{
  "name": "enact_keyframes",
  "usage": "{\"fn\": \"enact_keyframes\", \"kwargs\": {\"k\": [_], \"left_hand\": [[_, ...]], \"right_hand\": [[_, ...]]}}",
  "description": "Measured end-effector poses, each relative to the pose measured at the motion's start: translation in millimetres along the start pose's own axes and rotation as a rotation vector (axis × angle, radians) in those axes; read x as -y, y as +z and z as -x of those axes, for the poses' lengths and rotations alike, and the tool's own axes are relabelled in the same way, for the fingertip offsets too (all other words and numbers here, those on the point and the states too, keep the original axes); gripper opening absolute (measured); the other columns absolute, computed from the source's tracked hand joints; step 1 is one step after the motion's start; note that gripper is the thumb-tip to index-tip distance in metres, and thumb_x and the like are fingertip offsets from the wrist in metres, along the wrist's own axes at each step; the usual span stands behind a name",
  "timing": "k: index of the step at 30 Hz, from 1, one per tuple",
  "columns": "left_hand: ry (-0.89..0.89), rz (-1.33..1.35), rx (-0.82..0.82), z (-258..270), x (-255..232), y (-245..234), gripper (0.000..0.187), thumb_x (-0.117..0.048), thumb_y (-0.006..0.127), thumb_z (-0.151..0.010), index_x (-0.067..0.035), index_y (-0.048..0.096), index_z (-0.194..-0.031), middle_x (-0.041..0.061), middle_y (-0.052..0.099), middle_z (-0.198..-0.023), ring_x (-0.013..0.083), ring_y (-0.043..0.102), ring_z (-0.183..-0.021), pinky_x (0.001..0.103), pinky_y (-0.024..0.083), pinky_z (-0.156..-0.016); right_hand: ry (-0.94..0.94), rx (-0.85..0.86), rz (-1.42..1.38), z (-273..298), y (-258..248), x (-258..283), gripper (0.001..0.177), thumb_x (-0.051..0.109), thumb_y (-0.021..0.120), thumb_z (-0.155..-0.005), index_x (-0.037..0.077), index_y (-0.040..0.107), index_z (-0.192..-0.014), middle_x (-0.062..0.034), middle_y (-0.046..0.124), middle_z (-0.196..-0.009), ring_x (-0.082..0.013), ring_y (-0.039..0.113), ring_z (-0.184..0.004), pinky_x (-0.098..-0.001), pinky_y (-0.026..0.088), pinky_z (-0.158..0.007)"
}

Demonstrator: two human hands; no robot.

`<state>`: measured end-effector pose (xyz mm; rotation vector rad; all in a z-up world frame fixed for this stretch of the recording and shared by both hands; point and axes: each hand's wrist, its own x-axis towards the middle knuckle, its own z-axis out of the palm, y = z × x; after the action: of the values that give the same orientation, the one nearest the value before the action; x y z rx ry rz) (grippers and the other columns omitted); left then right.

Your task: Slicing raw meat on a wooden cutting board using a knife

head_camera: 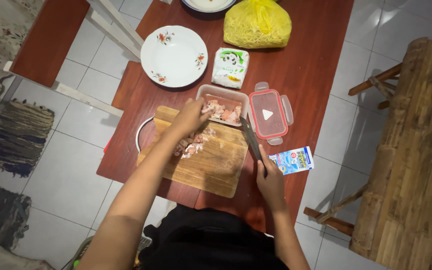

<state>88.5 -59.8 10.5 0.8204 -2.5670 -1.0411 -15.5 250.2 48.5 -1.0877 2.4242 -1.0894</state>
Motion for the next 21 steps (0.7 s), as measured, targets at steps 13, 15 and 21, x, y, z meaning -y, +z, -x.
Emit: {"fn": "enact_keyframes", "kwargs": {"k": [13, 15, 21], "left_hand": [[-0.064, 0.119, -0.121, -13.0, -2.6, -3.5, 0.025, -0.018, 0.077, -0.085, -0.001, 0.072, -0.103, 0.021, 0.073, -0.096, 0.0344, 0.071, -0.089, 0.043, 0.054, -0.08], [-0.123, 0.29, -0.082, -10.4, 3.7, -2.1, 0.026, -0.02, 0.074, -0.09, 0.0, 0.072, -0.106, 0.016, 0.075, -0.088, 0.0242, 0.072, -0.078, 0.038, 0.056, -0.07], [-0.414, 0.659, 0.133, 22.9, -30.2, -19.7, 0.035, -0.027, 0.067, -0.094, -0.003, 0.066, -0.119, 0.008, 0.075, -0.084, 0.0119, 0.063, -0.057, 0.029, 0.051, -0.048]], "right_hand": [[-0.004, -0.012, -0.008, 2.4, -4.8, -0.6, 0.049, 0.011, 0.054, -0.101, 0.014, 0.053, -0.15, -0.0249, 0.071, -0.11, -0.0379, 0.072, -0.098, -0.0428, 0.054, -0.085], [-0.034, -0.026, -0.013, 3.6, -4.9, -0.4, 0.049, 0.011, 0.055, -0.101, 0.014, 0.053, -0.149, -0.0246, 0.071, -0.114, -0.0381, 0.072, -0.101, -0.0426, 0.054, -0.086], [-0.006, 0.001, -0.023, 2.2, -4.3, 4.3, 0.05, 0.012, 0.054, -0.101, 0.016, 0.053, -0.15, -0.023, 0.072, -0.112, -0.037, 0.072, -0.099, -0.0422, 0.054, -0.086]]}}
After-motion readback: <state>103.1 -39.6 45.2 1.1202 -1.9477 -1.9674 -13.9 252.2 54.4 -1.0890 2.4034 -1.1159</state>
